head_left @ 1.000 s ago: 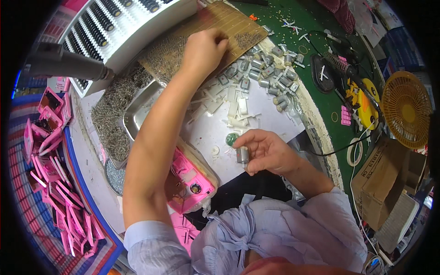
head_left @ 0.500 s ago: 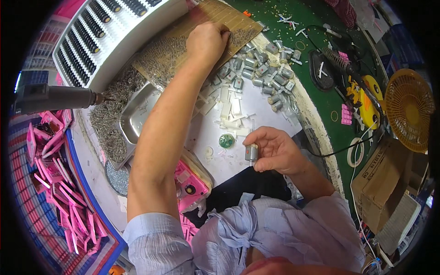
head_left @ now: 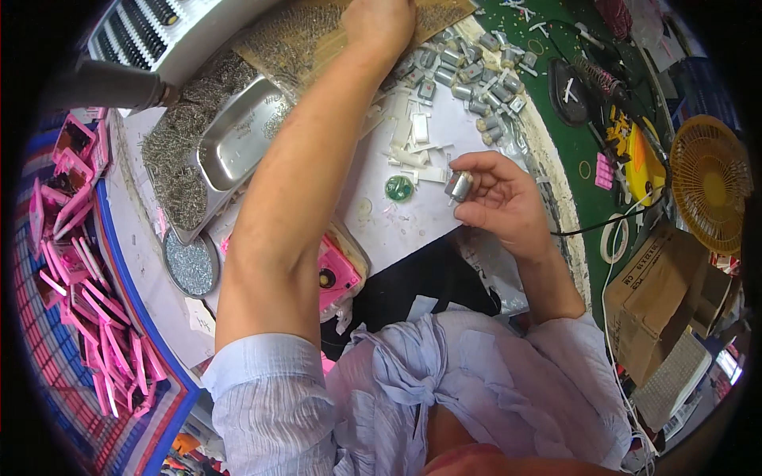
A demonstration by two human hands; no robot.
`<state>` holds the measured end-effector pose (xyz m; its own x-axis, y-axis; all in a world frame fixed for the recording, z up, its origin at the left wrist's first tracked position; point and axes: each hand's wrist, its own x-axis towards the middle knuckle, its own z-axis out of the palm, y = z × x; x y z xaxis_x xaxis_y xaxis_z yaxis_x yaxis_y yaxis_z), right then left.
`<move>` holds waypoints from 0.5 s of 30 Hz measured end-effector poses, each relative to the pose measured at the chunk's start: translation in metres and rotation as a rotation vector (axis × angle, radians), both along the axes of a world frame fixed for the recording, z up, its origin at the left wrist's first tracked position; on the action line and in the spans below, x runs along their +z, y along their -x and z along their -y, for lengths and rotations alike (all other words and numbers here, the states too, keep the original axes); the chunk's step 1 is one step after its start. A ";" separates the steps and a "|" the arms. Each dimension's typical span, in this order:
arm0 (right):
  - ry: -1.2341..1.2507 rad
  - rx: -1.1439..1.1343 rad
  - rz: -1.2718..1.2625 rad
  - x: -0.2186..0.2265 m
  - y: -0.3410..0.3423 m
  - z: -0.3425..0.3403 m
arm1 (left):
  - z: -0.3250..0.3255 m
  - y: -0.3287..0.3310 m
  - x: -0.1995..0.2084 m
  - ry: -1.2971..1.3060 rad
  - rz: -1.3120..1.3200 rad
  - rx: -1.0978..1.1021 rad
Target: Assembling internal electronic components and soldering wires into a pink toy casing.
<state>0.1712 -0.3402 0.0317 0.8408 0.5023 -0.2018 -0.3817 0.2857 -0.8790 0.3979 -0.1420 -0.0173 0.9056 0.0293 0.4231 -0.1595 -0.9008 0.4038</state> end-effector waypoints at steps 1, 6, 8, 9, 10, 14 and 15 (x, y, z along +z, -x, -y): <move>0.014 0.006 0.022 0.001 -0.002 -0.001 | -0.001 0.001 0.002 0.024 0.009 -0.010; 0.072 0.032 0.032 0.006 0.002 -0.010 | -0.009 0.006 -0.002 0.153 0.102 -0.074; 0.088 0.006 0.080 0.004 0.001 -0.010 | -0.018 0.010 0.000 0.225 0.172 -0.097; 0.090 0.006 0.091 0.002 0.000 -0.011 | -0.025 0.019 0.010 0.421 0.102 -0.129; 0.095 0.001 0.099 0.001 -0.002 -0.010 | -0.029 0.028 0.020 0.618 0.025 -0.166; 0.144 0.023 0.132 0.001 -0.004 -0.007 | -0.045 0.071 0.065 1.117 -0.274 -0.297; 0.140 0.029 0.139 0.001 -0.003 -0.009 | -0.050 0.081 0.069 1.215 -0.309 -0.320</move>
<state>0.1744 -0.3315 0.0323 0.8510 0.5018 -0.1547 -0.2603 0.1473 -0.9542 0.3167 -0.0917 0.0516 0.9986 0.0103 0.0509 -0.0518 0.1274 0.9905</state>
